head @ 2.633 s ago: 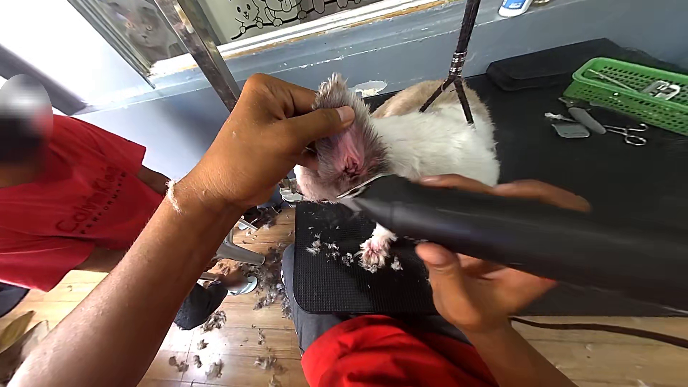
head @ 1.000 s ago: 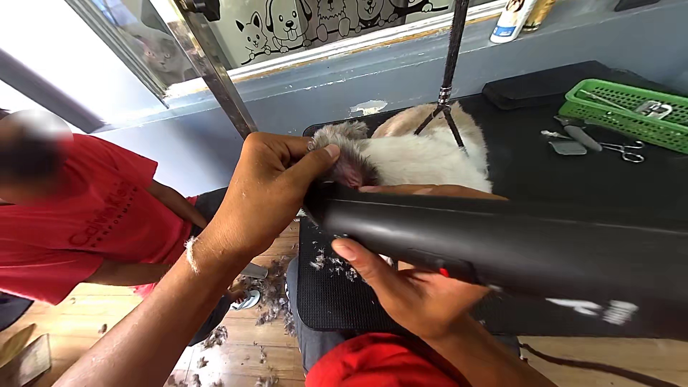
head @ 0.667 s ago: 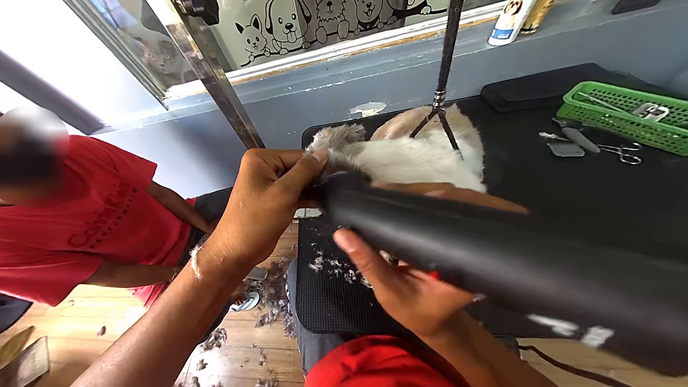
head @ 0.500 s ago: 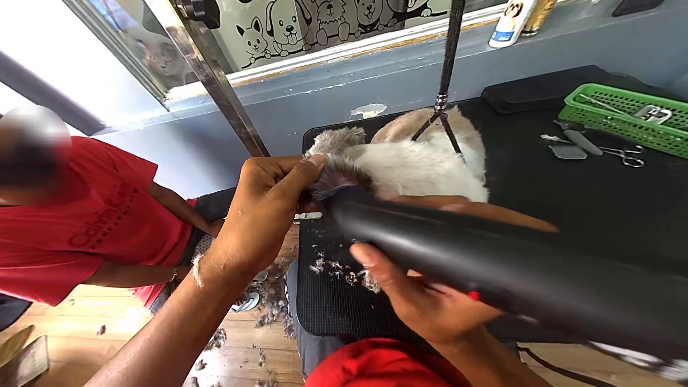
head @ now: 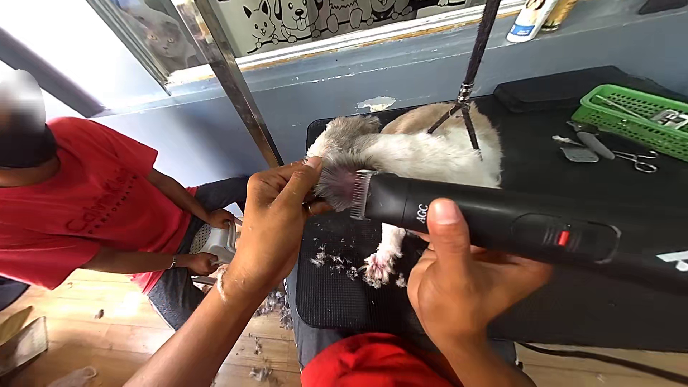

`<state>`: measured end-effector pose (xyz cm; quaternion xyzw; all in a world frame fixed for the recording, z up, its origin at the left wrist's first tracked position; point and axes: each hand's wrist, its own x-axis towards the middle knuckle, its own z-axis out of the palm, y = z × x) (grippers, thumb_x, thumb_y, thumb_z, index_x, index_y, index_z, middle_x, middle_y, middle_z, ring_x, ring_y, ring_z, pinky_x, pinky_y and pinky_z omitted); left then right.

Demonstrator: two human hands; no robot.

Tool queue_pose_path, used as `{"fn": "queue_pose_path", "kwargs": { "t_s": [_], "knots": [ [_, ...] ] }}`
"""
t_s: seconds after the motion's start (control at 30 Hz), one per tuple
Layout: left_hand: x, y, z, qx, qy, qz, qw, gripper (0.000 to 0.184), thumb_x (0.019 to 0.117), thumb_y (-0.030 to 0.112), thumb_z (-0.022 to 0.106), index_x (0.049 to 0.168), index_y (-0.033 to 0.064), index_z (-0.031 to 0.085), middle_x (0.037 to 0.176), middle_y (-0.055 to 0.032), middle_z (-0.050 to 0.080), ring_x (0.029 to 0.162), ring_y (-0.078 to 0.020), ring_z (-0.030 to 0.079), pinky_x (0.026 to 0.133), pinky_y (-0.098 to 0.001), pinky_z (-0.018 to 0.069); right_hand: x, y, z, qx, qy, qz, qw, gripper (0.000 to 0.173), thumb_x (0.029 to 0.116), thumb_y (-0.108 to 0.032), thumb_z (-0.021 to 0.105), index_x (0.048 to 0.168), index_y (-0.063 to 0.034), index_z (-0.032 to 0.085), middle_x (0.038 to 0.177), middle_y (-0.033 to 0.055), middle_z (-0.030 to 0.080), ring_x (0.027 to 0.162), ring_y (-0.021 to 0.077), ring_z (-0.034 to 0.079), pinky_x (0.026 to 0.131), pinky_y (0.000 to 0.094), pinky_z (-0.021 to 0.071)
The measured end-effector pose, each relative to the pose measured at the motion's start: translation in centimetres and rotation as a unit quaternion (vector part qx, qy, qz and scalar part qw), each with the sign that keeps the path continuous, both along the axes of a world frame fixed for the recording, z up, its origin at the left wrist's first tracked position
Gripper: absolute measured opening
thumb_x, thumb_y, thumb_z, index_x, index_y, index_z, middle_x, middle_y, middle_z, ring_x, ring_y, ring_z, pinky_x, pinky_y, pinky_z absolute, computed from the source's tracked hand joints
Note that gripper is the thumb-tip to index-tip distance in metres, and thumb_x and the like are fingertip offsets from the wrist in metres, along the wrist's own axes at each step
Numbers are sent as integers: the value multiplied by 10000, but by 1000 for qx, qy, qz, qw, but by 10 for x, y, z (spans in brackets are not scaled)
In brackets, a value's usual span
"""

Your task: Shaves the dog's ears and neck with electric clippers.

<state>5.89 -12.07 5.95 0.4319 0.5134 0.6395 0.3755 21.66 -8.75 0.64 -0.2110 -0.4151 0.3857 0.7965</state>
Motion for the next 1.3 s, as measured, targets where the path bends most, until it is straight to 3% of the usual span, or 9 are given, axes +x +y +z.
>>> {"fn": "queue_pose_path", "kwargs": {
  "t_s": [0.17, 0.5, 0.7, 0.77, 0.87, 0.97, 1.07, 1.2, 1.3],
  "knots": [
    [10, -5, -6, 24, 6, 19, 1000, 357, 1108, 211, 431, 932, 48, 696, 874, -44, 695, 802, -127, 696, 777, -318, 617, -10, 3, 0, -9, -10, -17, 1000, 537, 824, -19, 837, 1212, -96, 474, 1035, 46, 717, 930, 230, 752, 808, 419, 672],
    [21, -8, -15, 57, -5, 65, 996, 366, 1122, 214, 386, 970, 62, 683, 878, -31, 705, 808, -128, 712, 789, -323, 624, -23, -2, 12, -3, 30, 44, 999, 511, 826, 18, 829, 1210, -69, 505, 1054, 94, 716, 976, 277, 745, 849, 483, 661],
    [21, -11, -20, 85, 20, 42, 995, 374, 1116, 189, 353, 1057, 54, 697, 990, -38, 718, 916, -138, 714, 865, -352, 611, -17, 1, 2, -24, -3, -1, 1000, 502, 842, -5, 822, 1212, -73, 490, 1049, 72, 715, 948, 255, 752, 819, 450, 671],
    [19, -11, -25, 115, 48, 10, 992, 394, 1012, 113, 332, 1122, 36, 702, 1099, -51, 716, 1006, -149, 692, 890, -370, 590, -21, 1, 7, -29, 13, 22, 999, 483, 846, 2, 817, 1205, -65, 503, 1037, 81, 714, 941, 262, 752, 816, 459, 672],
    [18, -13, -23, 104, 136, 2, 985, 487, 815, -36, 471, 1275, -13, 630, 1108, -69, 731, 967, -139, 715, 817, -304, 613, -26, 1, 13, -29, 22, 43, 998, 486, 840, 3, 823, 1202, -64, 506, 1034, 88, 713, 928, 262, 752, 804, 452, 672],
    [20, -11, -22, 92, 186, 27, 978, 421, 851, -111, 685, 1261, -23, 637, 1039, -75, 756, 894, -159, 747, 775, -291, 650, -28, 3, 19, -15, 20, 72, 997, 501, 853, 11, 810, 1220, -72, 479, 1069, 101, 699, 952, 278, 750, 803, 456, 674],
    [21, -6, -26, 94, 227, 83, 966, 239, 881, -65, 691, 1098, 36, 688, 879, -1, 745, 704, -64, 696, 596, -198, 587, -31, 2, 24, 3, 3, 102, 995, 478, 866, 20, 793, 1213, -75, 478, 1072, 89, 700, 952, 264, 752, 803, 433, 675],
    [21, 2, -30, 124, 214, 121, 961, 151, 876, -45, 713, 979, 63, 688, 815, 33, 726, 709, -36, 695, 627, -200, 603, -25, 9, 27, 36, 18, 184, 982, 417, 885, 9, 775, 1181, -70, 491, 1037, 98, 705, 932, 261, 752, 792, 435, 671],
    [16, 3, -27, 119, 172, 84, 974, 224, 901, -76, 679, 1107, 11, 697, 914, -15, 763, 787, -71, 721, 701, -219, 615, -12, 12, 16, 77, 12, 135, 988, 440, 899, -60, 779, 1225, -141, 496, 1102, 9, 698, 1042, 187, 714, 926, 413, 627]
  ]
}}
